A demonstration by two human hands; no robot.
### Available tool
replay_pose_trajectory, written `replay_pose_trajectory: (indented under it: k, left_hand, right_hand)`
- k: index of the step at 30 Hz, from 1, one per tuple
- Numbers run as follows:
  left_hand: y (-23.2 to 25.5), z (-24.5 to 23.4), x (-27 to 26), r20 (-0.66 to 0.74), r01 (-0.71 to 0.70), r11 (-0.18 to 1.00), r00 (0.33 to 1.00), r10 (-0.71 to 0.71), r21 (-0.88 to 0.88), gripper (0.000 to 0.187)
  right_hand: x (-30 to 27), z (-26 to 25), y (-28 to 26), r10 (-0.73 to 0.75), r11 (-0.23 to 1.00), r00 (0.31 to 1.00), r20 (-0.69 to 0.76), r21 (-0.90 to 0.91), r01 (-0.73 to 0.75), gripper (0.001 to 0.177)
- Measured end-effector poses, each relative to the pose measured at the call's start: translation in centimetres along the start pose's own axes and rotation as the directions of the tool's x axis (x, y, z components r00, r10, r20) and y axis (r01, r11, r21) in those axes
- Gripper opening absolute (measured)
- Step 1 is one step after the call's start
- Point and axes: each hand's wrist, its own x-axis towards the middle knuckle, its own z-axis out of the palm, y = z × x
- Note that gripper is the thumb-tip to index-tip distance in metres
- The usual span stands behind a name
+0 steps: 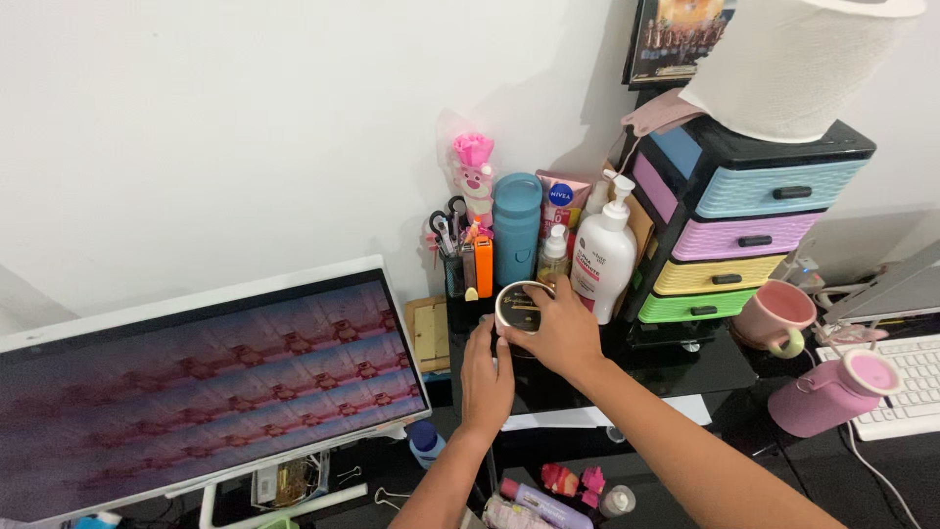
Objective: The person picks up several pens, markers, and a ruler from a desk surface and places them into a black cup. The person also handles a small container with flowers and moves lotions and a tin on the desk.
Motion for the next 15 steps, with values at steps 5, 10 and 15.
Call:
replay_pose_trajectory:
  k: [5,10,15]
  left_hand:
    - [0.8,0.2,0.4,-0.018,-0.054,0.997,0.998,0.055,0.056,0.052]
    - [1.3,0.3,0.4,0.036,0.043,0.997,0.998,-0.045,0.059,0.059]
    - [-1.2,1.2,-0.1,-0.044,-0.149,0.985,0.987,0.153,0.087,0.061]
  right_hand:
    - [0.5,0.8,1.7,-0.081,0.990,0.996,-0.034,0.116,0.085,0.074]
    - [0.6,1.2,2.5,-0.110,0.977,0.994,-0.018,0.183,0.112,0.073]
    - [-1.2,-1.6,2.2,-0.277,0.960,0.944,-0.179,-0.017,0.279,0.066]
